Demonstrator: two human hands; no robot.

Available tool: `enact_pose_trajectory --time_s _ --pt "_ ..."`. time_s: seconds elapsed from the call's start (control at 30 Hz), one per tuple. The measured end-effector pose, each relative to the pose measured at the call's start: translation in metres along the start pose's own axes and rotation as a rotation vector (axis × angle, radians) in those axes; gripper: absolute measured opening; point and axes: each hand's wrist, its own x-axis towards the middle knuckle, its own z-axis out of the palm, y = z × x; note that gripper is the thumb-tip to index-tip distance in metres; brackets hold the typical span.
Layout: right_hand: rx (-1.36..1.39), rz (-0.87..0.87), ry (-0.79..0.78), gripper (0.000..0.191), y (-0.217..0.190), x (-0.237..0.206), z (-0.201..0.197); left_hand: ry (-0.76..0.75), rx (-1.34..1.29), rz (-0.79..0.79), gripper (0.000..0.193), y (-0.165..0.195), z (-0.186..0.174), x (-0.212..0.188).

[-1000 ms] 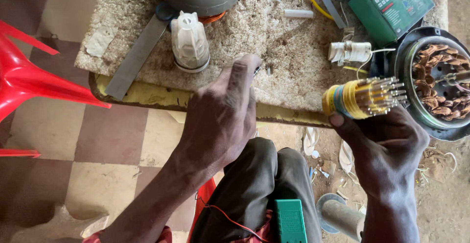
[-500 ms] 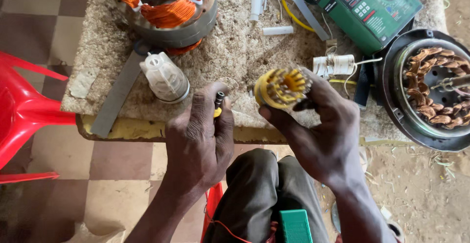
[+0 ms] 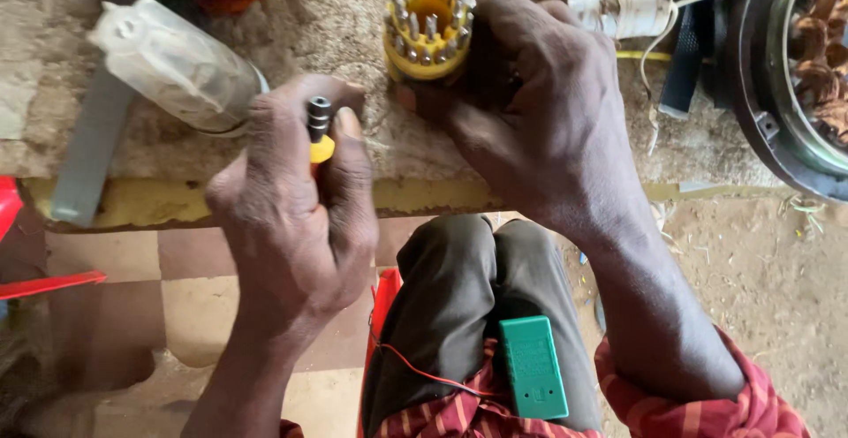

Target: The person inserts a 9V battery into a green handheld device, closes the casing, and secures it with screws using a screwdriver. The person then changes the screwdriver bit and places the bit holder back into its container.

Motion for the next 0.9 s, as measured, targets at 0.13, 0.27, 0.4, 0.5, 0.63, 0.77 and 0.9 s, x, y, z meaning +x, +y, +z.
enact_pose_trajectory --time_s 0.13,0.27,0.4,0.5,0.63,0.77,0.9 --pt "0.242 0.029 -0.059 0.035 0.007 -0.005 -0.006 -0.009 0.044 0.011 0.010 0.002 0.003 -0.002" --pt "0.247 -0.123 -0.063 0.038 0.016 -0.013 -0.015 0.000 0.120 0.057 0.009 0.000 0.005 -0.006" --pt "0.256 -0.042 -0.154 0.041 0.027 -0.029 -0.028 -0.004 0.123 0.085 0.008 -0.009 0.013 -0.013" --pt "0.182 -0.085 -0.163 0.044 0.029 -0.045 -0.043 -0.016 0.107 0.099 0.008 -0.017 0.020 -0.018" --pt "0.066 0.092 -0.206 0.046 0.005 -0.086 -0.064 -0.029 0.082 0.104 0.007 -0.022 0.018 -0.028" --pt "0.233 0.278 -0.110 0.036 0.001 -0.150 -0.066 -0.030 0.061 0.107 0.006 -0.028 0.016 -0.038" --pt "0.328 0.734 -0.265 0.046 0.015 -0.233 -0.036 -0.028 0.036 0.124 0.006 -0.030 0.017 -0.040"
